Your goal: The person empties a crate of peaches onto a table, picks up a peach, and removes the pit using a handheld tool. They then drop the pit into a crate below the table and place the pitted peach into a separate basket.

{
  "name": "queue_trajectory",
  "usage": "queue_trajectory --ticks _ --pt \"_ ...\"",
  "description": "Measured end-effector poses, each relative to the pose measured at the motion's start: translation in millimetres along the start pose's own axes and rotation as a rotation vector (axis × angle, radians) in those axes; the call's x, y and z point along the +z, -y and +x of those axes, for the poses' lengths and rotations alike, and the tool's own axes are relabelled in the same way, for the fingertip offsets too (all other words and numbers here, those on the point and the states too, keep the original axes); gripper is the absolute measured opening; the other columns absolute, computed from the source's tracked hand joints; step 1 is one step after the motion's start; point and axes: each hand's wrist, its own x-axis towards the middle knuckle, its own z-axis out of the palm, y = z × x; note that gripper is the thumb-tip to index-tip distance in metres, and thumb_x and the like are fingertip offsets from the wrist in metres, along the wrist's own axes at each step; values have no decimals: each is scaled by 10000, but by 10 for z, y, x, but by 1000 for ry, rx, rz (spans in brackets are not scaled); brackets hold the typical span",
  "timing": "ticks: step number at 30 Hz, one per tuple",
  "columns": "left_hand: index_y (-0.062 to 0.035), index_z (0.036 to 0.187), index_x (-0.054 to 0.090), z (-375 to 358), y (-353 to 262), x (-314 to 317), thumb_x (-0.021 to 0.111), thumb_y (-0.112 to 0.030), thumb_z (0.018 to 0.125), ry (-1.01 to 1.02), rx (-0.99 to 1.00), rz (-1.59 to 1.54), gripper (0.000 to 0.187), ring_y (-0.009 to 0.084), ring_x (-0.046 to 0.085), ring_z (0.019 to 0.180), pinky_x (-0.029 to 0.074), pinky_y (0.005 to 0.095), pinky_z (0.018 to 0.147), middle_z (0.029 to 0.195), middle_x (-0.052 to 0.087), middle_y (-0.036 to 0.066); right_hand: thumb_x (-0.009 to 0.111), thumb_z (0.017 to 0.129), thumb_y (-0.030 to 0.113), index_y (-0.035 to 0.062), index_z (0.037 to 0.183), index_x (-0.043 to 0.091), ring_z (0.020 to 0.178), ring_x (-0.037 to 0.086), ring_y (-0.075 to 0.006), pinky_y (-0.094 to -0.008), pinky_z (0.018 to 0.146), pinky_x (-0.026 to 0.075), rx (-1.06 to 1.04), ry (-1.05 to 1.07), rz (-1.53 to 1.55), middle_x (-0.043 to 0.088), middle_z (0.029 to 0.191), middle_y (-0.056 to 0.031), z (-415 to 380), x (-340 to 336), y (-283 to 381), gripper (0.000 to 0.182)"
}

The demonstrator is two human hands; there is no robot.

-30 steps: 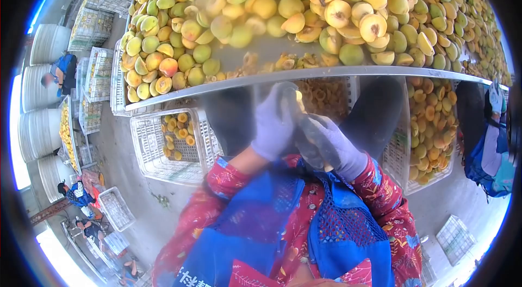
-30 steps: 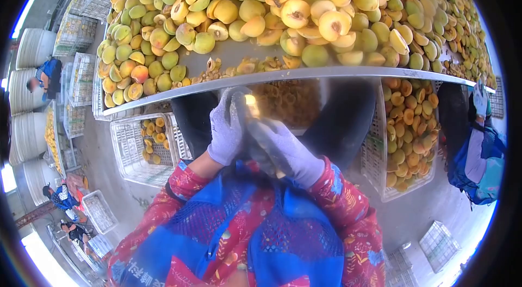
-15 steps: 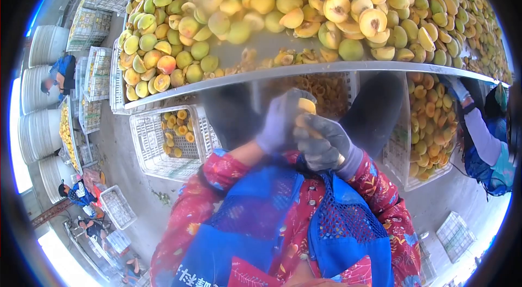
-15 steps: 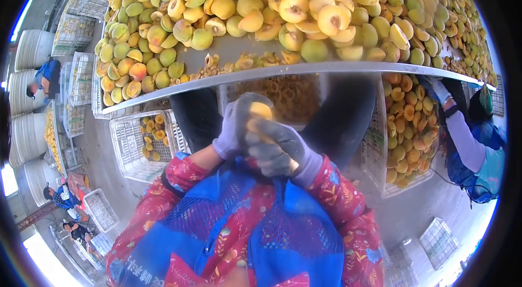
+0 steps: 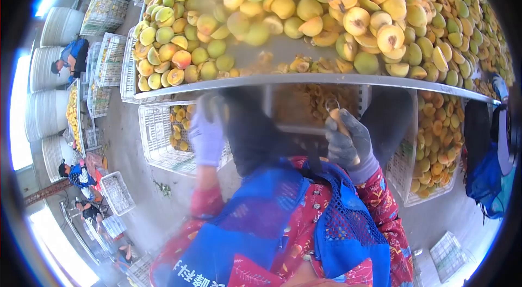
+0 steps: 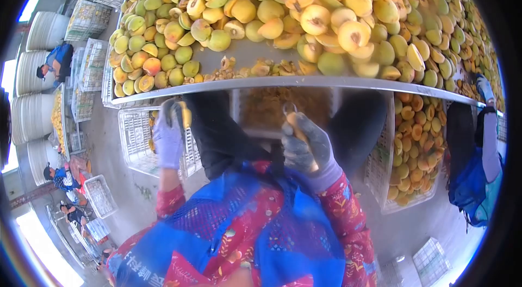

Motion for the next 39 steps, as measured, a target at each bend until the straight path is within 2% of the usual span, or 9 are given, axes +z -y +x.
queue_trajectory --ticks 4,13,17,21,23,26,28,35,39 --pt "-23 1272 534 352 -45 -291 577 -318 937 -122 91 510 448 406 620 1013 495 450 898 1247 569 242 413 1027 438 67 968 540 372 338 -106 -249 351 294 71 -85 -58 395 560 15 82 -99 17 396" --pt "-71 1341 488 1368 -1068 942 632 -457 849 174 181 241 642 407 642 974 506 465 852 1071 655 253 483 1014 398 71 914 571 370 342 -118 -242 350 301 -55 -243 -318 407 554 -19 20 156 -122 352" --pt "-59 1323 503 1232 -708 681 627 -291 891 685 -222 -1177 506 320 677 959 543 413 812 1212 620 182 484 1020 371 69 895 548 365 363 -108 -233 348 304 -235 -380 -660 427 551 -11 -11 369 -211 333" --pt "24 1363 448 698 -522 553 527 -169 945 461 383 -700 467 251 601 1134 497 338 971 1323 559 158 509 1006 336 35 931 549 433 446 -117 -241 399 348 -367 -335 -1237 491 625 -37 130 703 -318 313" --pt "27 1368 442 425 -655 610 537 -138 933 547 -45 -1362 475 250 584 1159 478 354 1004 1347 543 164 541 975 243 18 998 564 566 521 -192 -305 503 404 -515 -254 -1597 544 715 -92 187 730 -349 227" --pt "18 1200 550 126 -1017 372 620 -198 928 426 181 -1012 354 199 618 1065 518 336 898 1164 635 127 572 928 96 -9 1080 547 743 628 -371 -443 618 470 -868 -8 -2248 617 814 -213 289 535 -334 187" --pt "-12 1165 569 145 -1028 368 714 -242 881 12 801 -168 393 183 652 913 540 337 797 1032 668 106 576 930 107 -18 1071 517 701 627 -394 -462 586 461 -801 -188 -2225 614 779 -229 253 630 -414 197" --pt "-19 1176 562 -97 -1017 622 773 -158 818 478 -95 -1137 438 182 647 814 547 335 733 995 638 96 571 939 129 -22 1056 482 648 610 -426 -495 569 454 -780 -263 -2201 591 736 -242 249 548 -481 211" --pt "-14 1174 569 -111 -1164 457 751 -89 823 413 110 -909 403 210 664 888 552 340 763 1080 636 120 556 942 114 -20 1064 520 733 620 -398 -479 617 471 -859 -171 -2338 579 886 -243 242 410 -477 185"
